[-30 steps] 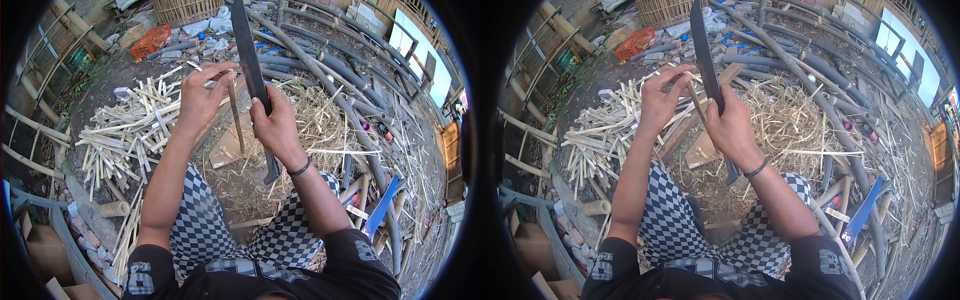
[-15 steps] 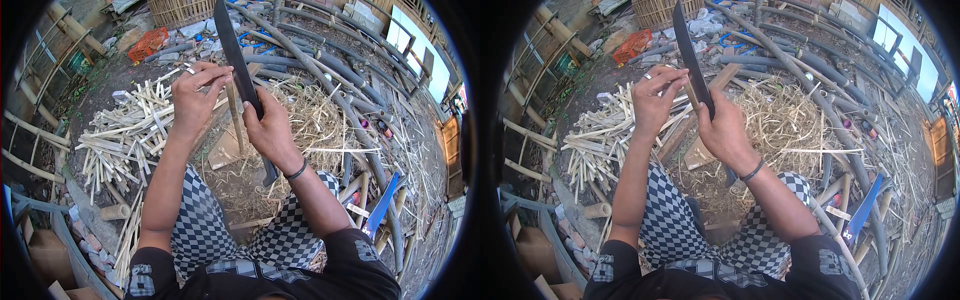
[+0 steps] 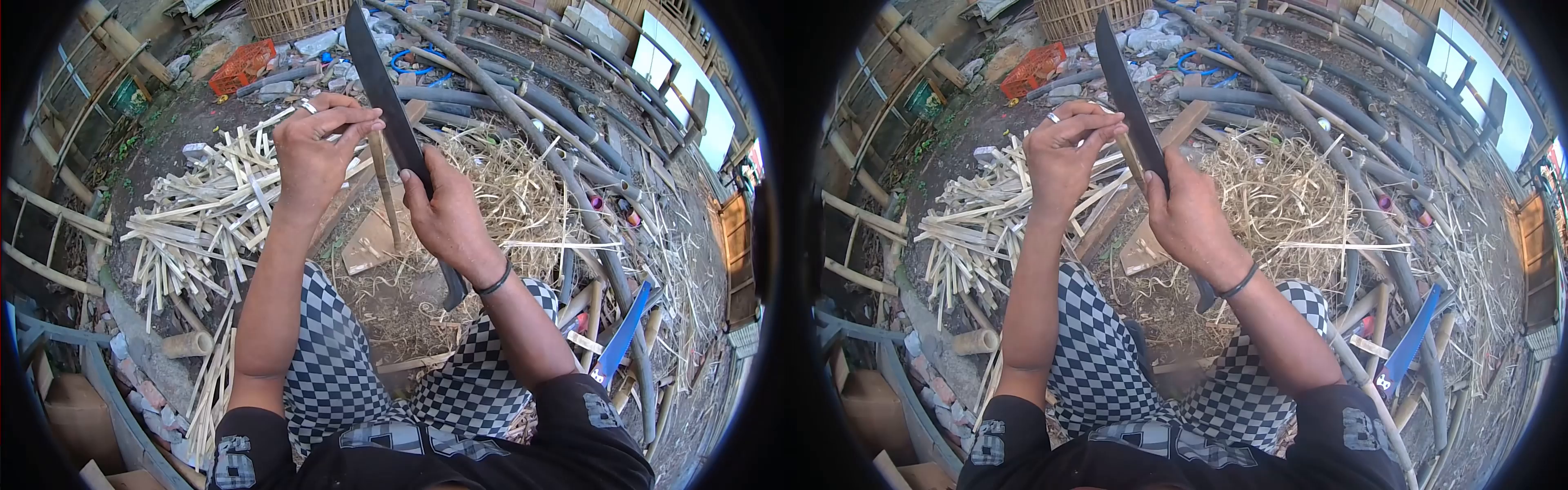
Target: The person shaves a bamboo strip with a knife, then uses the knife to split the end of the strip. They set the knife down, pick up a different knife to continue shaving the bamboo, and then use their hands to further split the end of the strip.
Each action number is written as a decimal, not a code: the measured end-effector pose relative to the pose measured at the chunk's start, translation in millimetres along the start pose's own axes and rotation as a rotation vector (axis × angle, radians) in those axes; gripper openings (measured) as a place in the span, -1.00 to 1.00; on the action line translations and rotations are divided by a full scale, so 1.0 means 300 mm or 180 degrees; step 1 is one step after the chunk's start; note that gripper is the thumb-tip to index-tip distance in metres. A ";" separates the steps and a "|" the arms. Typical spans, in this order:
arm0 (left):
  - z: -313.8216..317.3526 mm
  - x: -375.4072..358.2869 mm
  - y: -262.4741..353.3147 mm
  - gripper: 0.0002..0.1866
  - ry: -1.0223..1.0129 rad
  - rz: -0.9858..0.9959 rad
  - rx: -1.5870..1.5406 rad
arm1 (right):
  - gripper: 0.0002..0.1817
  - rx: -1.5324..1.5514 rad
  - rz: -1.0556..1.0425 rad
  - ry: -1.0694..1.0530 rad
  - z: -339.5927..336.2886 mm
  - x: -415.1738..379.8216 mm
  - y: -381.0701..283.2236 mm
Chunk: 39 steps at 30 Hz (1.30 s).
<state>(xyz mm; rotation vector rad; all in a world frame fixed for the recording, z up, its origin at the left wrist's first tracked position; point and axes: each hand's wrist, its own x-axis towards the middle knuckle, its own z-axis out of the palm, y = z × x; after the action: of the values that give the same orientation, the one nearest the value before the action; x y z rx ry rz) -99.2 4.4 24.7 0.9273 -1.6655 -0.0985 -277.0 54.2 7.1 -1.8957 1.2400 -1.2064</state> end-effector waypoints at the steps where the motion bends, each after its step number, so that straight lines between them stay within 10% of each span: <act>1: -0.007 0.005 -0.007 -0.83 -0.0020 0.0018 -0.0053 | -0.82 -0.0009 0.0029 -0.0102 0.001 0.002 0.001; 39: -0.107 0.011 -0.091 -0.86 -0.0236 0.0200 -0.0127 | -0.83 -0.0850 -0.0094 0.0226 0.205 0.059 0.007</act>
<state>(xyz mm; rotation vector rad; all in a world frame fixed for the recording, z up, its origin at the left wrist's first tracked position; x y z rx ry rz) -57.5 -3.4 23.7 0.8494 -1.7535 -0.1242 -219.5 36.1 -14.5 -2.0815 1.4784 -1.1806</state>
